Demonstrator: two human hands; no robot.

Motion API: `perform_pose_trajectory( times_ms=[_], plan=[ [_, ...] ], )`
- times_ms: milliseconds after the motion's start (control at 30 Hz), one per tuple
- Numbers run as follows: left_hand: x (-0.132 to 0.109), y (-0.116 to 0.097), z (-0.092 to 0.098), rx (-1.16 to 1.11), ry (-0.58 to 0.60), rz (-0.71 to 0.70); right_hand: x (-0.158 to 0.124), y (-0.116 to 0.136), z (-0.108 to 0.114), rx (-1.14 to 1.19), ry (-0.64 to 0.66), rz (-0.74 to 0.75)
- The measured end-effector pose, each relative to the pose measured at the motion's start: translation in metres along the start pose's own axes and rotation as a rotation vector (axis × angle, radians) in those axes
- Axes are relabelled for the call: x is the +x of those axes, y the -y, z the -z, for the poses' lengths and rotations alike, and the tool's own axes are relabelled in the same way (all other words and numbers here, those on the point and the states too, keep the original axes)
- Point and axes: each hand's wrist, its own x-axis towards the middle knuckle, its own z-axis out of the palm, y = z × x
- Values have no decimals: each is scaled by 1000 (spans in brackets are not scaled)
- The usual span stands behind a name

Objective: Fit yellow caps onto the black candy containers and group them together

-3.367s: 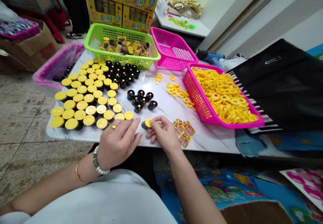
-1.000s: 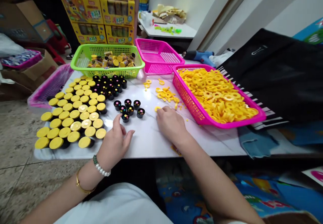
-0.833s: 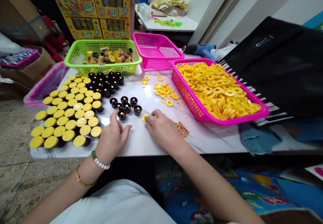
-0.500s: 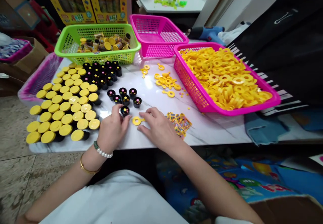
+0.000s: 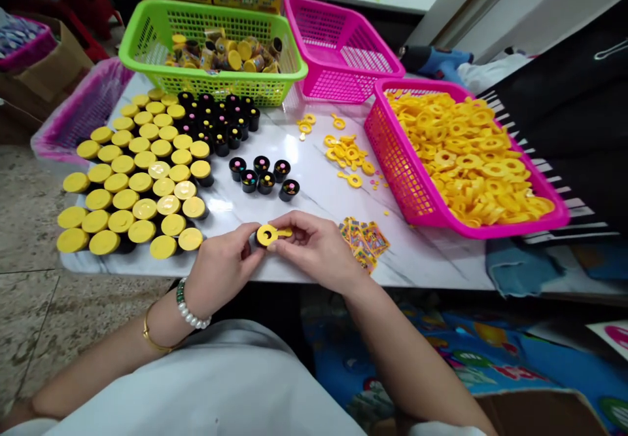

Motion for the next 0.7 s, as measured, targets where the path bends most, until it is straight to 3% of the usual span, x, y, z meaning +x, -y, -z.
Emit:
perform_pose_trajectory(
  times_ms=[200, 533, 700],
  plan=[
    [-1, 0, 0, -16, 33, 13, 8, 7, -6, 265, 37, -278],
    [1, 0, 2, -70, 129, 51, 9, 5, -20, 324, -23, -358],
    [5, -3, 11, -411, 144, 126, 8, 6, -16, 286, 8, -348]
  ],
)
